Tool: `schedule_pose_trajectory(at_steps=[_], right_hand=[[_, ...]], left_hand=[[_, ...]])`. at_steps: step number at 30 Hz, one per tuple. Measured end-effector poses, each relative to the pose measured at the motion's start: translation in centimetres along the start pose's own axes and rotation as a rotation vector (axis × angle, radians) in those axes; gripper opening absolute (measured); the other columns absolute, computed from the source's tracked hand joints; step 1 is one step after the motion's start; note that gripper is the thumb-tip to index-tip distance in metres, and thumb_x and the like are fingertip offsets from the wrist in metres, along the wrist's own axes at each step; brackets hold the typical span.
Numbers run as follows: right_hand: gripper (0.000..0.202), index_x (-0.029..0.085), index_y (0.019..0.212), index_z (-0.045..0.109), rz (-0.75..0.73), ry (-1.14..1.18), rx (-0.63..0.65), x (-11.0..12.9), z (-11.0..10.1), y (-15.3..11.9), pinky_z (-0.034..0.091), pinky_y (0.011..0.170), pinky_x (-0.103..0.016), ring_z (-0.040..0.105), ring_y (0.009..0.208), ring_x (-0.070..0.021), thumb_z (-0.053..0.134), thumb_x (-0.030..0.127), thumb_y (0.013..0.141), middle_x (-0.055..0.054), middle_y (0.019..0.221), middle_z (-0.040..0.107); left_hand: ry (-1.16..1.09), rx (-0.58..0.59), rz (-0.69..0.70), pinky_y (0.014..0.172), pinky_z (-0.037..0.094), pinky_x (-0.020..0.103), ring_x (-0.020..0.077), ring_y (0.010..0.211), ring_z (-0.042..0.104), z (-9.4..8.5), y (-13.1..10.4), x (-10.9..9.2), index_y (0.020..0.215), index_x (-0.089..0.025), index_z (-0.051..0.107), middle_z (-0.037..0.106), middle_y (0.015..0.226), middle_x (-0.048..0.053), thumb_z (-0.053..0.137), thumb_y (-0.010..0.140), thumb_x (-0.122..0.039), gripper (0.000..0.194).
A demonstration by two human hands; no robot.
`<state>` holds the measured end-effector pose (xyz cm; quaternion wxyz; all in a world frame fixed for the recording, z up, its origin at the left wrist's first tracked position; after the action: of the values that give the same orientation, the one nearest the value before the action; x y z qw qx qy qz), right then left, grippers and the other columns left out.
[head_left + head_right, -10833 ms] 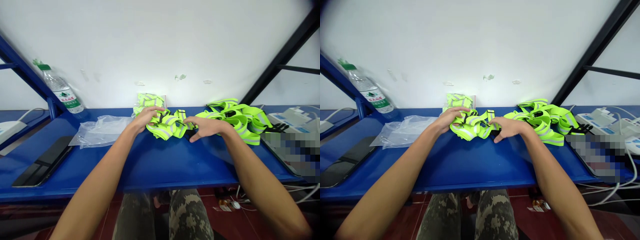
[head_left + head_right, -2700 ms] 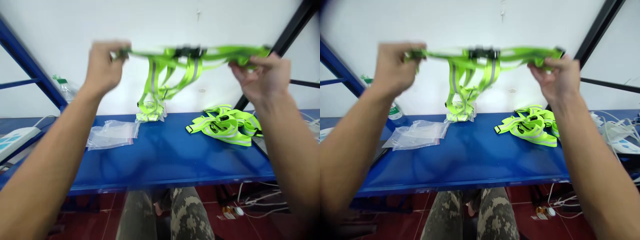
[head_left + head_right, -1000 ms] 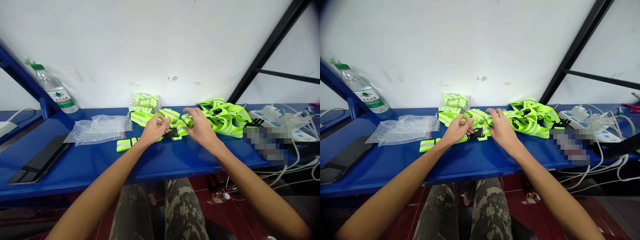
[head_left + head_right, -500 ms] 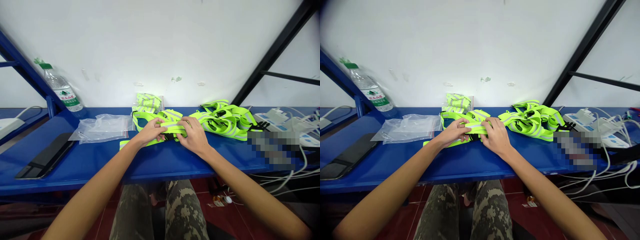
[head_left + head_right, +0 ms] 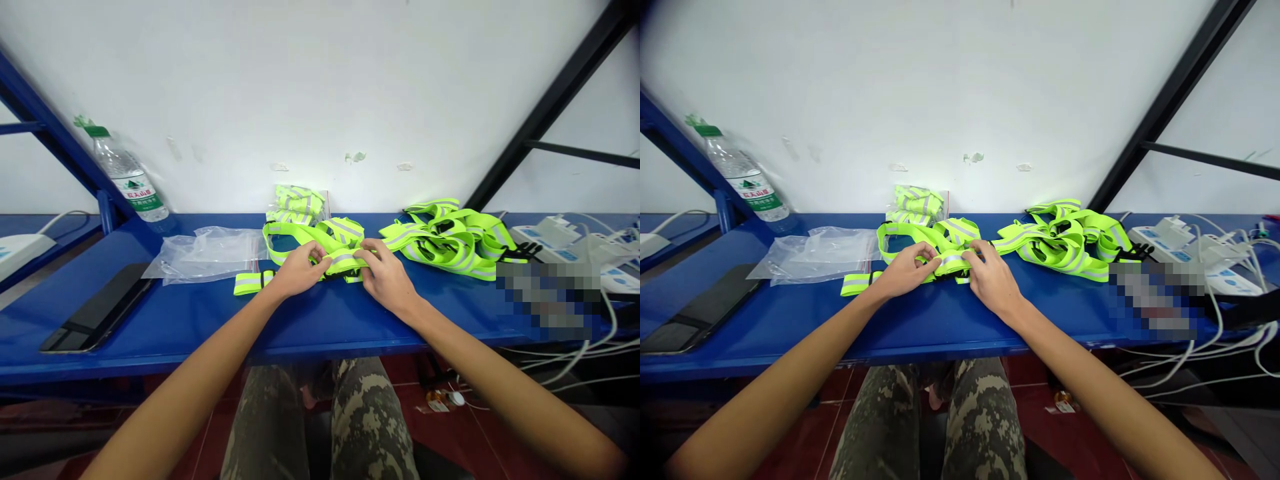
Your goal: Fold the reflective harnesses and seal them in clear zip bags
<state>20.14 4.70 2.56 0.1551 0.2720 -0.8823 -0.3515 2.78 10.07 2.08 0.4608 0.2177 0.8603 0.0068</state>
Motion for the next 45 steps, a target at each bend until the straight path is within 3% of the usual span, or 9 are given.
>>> schedule_pose_trajectory(at_steps=[6, 13, 17, 23, 28, 31, 36, 42, 45], right_hand=[[0.027, 0.012, 0.095, 0.068, -0.211, -0.187, 0.011, 1.6, 0.2, 0.0, 0.054, 0.091, -0.045, 0.057, 0.103, -0.0302, 0.047, 0.000, 0.082, -0.018, 0.110, 0.065], [0.036, 0.010, 0.114, 0.067, -0.239, -0.113, 0.070, 1.8, 0.7, -0.1, 0.054, 0.097, -0.044, 0.061, 0.110, -0.0285, 0.048, 0.000, 0.085, -0.016, 0.115, 0.068], [0.024, 0.013, 0.111, 0.069, -0.242, 0.010, 0.045, 2.0, 0.6, -0.1, 0.050, 0.105, -0.047, 0.058, 0.122, -0.0300, 0.057, 0.020, 0.092, -0.015, 0.125, 0.066], [0.029, 0.017, 0.121, 0.068, -0.267, 0.018, 0.221, 2.1, 2.2, -0.3, 0.051, 0.104, -0.048, 0.057, 0.128, -0.0294, 0.051, 0.022, 0.098, -0.008, 0.125, 0.070], [0.030, 0.014, 0.122, 0.067, -0.256, 0.021, 0.262, 2.2, 2.5, -0.1, 0.051, 0.102, -0.048, 0.059, 0.123, -0.0294, 0.048, 0.021, 0.099, -0.010, 0.124, 0.069], [0.032, 0.014, 0.124, 0.065, -0.262, 0.017, 0.281, 2.4, 2.5, 0.0, 0.051, 0.101, -0.048, 0.060, 0.120, -0.0290, 0.046, 0.019, 0.099, -0.012, 0.124, 0.068], [0.039, 0.016, 0.133, 0.061, -0.270, 0.014, 0.323, 2.4, 2.8, -0.2, 0.051, 0.101, -0.049, 0.059, 0.120, -0.0295, 0.047, 0.014, 0.097, -0.014, 0.126, 0.066], [0.039, 0.018, 0.133, 0.062, -0.256, 0.057, 0.347, 2.3, 2.9, -0.3, 0.049, 0.104, -0.050, 0.056, 0.124, -0.0282, 0.043, 0.016, 0.099, -0.013, 0.129, 0.064], [0.039, 0.018, 0.133, 0.062, -0.248, 0.074, 0.360, 2.4, 2.8, -0.2, 0.047, 0.106, -0.051, 0.054, 0.126, -0.0289, 0.043, 0.016, 0.099, -0.013, 0.131, 0.063]], left_hand=[[0.056, -0.082, -0.001, 0.059, 0.042, 0.026, 0.0114, 0.062, 0.054, 0.4, -0.3, -0.1, 0.096, -0.018, 0.058, 0.065, 0.089, 0.002, 0.059, 0.086, -0.053, 0.036], [0.229, -0.170, 0.037, 0.066, 0.043, 0.029, 0.0147, 0.069, 0.055, 0.2, -0.7, 0.0, 0.090, -0.018, 0.056, 0.063, 0.089, 0.003, 0.063, 0.085, -0.035, 0.019], [0.273, -0.205, 0.072, 0.073, 0.045, 0.032, 0.0176, 0.077, 0.057, 0.3, -0.7, 0.2, 0.087, -0.019, 0.053, 0.061, 0.086, 0.003, 0.067, 0.082, -0.029, 0.018], [0.365, -0.266, 0.161, 0.079, 0.046, 0.034, 0.0204, 0.087, 0.060, 0.5, -1.5, -0.6, 0.091, -0.019, 0.051, 0.062, 0.090, 0.004, 0.065, 0.084, -0.025, 0.018], [0.535, -0.185, 0.213, 0.084, 0.047, 0.039, 0.0264, 0.097, 0.058, -1.0, -3.2, -1.5, 0.100, -0.019, 0.051, 0.064, 0.103, 0.009, 0.063, 0.087, -0.039, 0.027], [0.650, -0.007, 0.181, 0.094, 0.045, 0.042, 0.0282, 0.107, 0.055, -2.8, -4.4, -1.4, 0.101, -0.018, 0.051, 0.061, 0.110, 0.011, 0.057, 0.081, -0.017, 0.020], [0.922, 0.251, -0.084, 0.092, 0.045, 0.050, 0.0352, 0.116, 0.052, -5.4, -6.5, -0.2, 0.118, -0.016, 0.050, 0.058, 0.124, 0.016, 0.049, 0.071, -0.005, 0.048], [1.057, 0.292, -0.221, 0.090, 0.047, 0.053, 0.0384, 0.111, 0.059, -6.8, -6.7, -0.2, 0.127, -0.012, 0.049, 0.063, 0.119, 0.020, 0.048, 0.073, -0.006, 0.054], [0.899, 0.177, -0.175, 0.086, 0.050, 0.044, 0.0333, 0.103, 0.064, -8.2, -6.0, -0.9, 0.122, -0.015, 0.055, 0.066, 0.112, 0.016, 0.052, 0.073, -0.010, 0.049]])
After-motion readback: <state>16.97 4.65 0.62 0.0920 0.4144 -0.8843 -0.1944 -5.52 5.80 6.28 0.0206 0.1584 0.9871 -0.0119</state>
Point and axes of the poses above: each hand's wrist, its own y-axis towards the middle knuckle, its own z-axis out of the palm, x = y × z, the point moved 6 cm from there along y, towards the middle knuckle
